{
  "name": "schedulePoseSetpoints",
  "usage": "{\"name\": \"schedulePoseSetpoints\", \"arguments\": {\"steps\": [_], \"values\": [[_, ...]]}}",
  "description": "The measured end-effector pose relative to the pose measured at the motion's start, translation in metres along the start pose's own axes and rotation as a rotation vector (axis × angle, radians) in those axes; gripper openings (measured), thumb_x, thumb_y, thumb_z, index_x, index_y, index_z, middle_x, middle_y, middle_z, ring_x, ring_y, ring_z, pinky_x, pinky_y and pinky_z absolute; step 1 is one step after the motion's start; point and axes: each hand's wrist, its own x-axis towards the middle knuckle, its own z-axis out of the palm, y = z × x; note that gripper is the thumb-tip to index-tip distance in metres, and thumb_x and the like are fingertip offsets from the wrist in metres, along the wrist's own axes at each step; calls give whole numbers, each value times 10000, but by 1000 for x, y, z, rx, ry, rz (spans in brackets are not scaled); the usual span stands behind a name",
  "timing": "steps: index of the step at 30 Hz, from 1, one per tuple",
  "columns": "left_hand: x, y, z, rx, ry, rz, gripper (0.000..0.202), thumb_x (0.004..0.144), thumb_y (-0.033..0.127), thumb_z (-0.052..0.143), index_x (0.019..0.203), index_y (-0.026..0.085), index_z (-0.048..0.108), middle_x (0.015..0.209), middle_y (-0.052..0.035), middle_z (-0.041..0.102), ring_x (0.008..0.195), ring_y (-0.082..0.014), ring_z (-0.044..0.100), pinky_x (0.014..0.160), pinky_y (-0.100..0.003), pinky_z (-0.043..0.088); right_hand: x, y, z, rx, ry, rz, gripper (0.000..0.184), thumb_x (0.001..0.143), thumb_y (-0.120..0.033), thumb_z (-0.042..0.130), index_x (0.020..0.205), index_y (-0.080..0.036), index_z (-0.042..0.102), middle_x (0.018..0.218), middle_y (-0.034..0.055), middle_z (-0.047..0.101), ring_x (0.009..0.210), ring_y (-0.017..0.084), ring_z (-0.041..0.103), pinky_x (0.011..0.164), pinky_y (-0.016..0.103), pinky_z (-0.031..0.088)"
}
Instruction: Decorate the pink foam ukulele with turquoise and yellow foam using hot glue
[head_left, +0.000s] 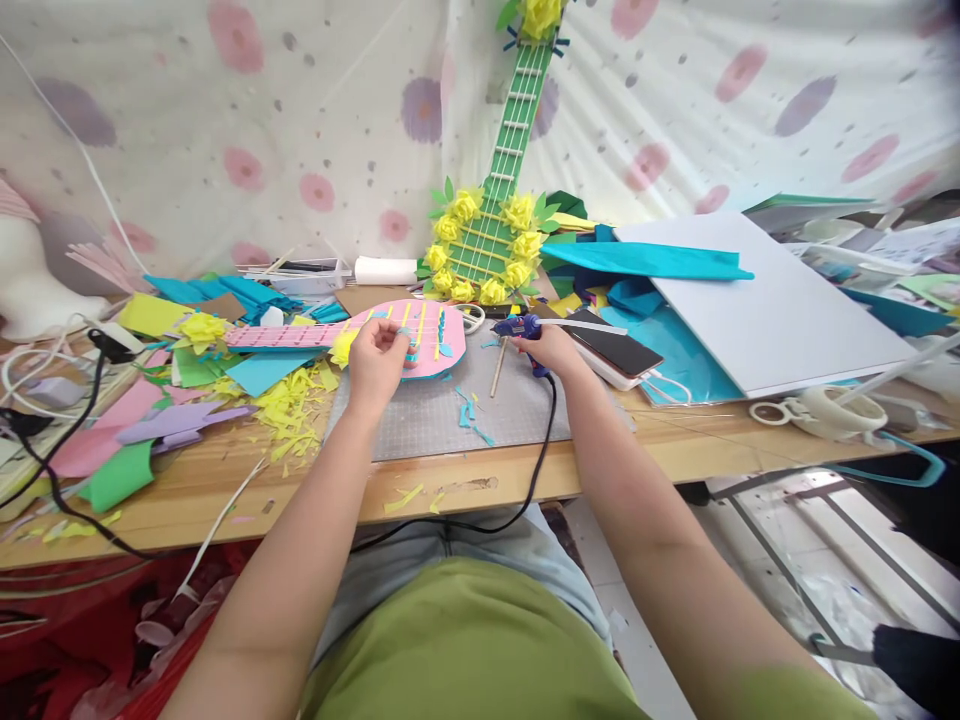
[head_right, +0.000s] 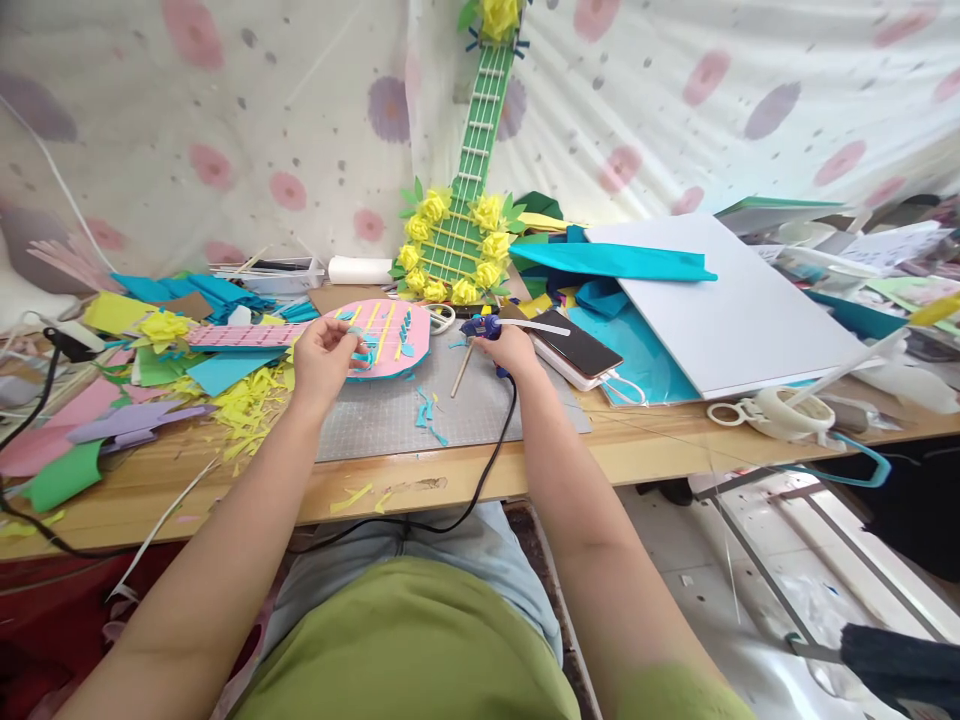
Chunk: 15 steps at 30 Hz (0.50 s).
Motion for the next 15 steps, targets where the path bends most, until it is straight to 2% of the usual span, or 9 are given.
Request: {"name": "schedulePoseSetpoints", "arguments": {"steps": [3,6,8,11,15], "values": [[-8,-1,-6,-34,31,-62,79,680,172,574,750,163,539,596,49,549,511,-94,578,424,-208,507,2,1,12,120,114,46,274,749,-440,607,707,-170,578,785,97,664,826,237,628,711,319,459],[-18,-10,-11,-21,80,-108,103,675,200,584,769,160,569,619,39,557,514,-93,562,424,-206,493,-1,0,18,516,169,17,353,750,-525,582,845,-186,550,791,60,666,732,179,635,626,282,485],[-21,-19,-15,49,102,-71,135,670,220,596,791,161,593,650,27,576,512,-88,547,403,-185,452,-5,-5,21,819,166,-28,423,725,-571,591,924,-206,513,789,26,662,614,123,600,541,240,468],[-22,-29,-19,149,136,10,118,685,234,594,784,170,602,659,14,587,552,-90,544,456,-182,437,-16,-17,23,1065,75,-118,452,641,-557,684,879,-210,521,743,-3,649,495,65,484,468,204,410],[-23,-36,-18,192,135,49,160,705,230,577,856,179,589,676,13,585,595,-103,554,568,-222,455,-35,-32,27,1086,-155,-251,394,588,-495,756,748,-180,583,685,2,627,485,50,420,445,204,361]]}}
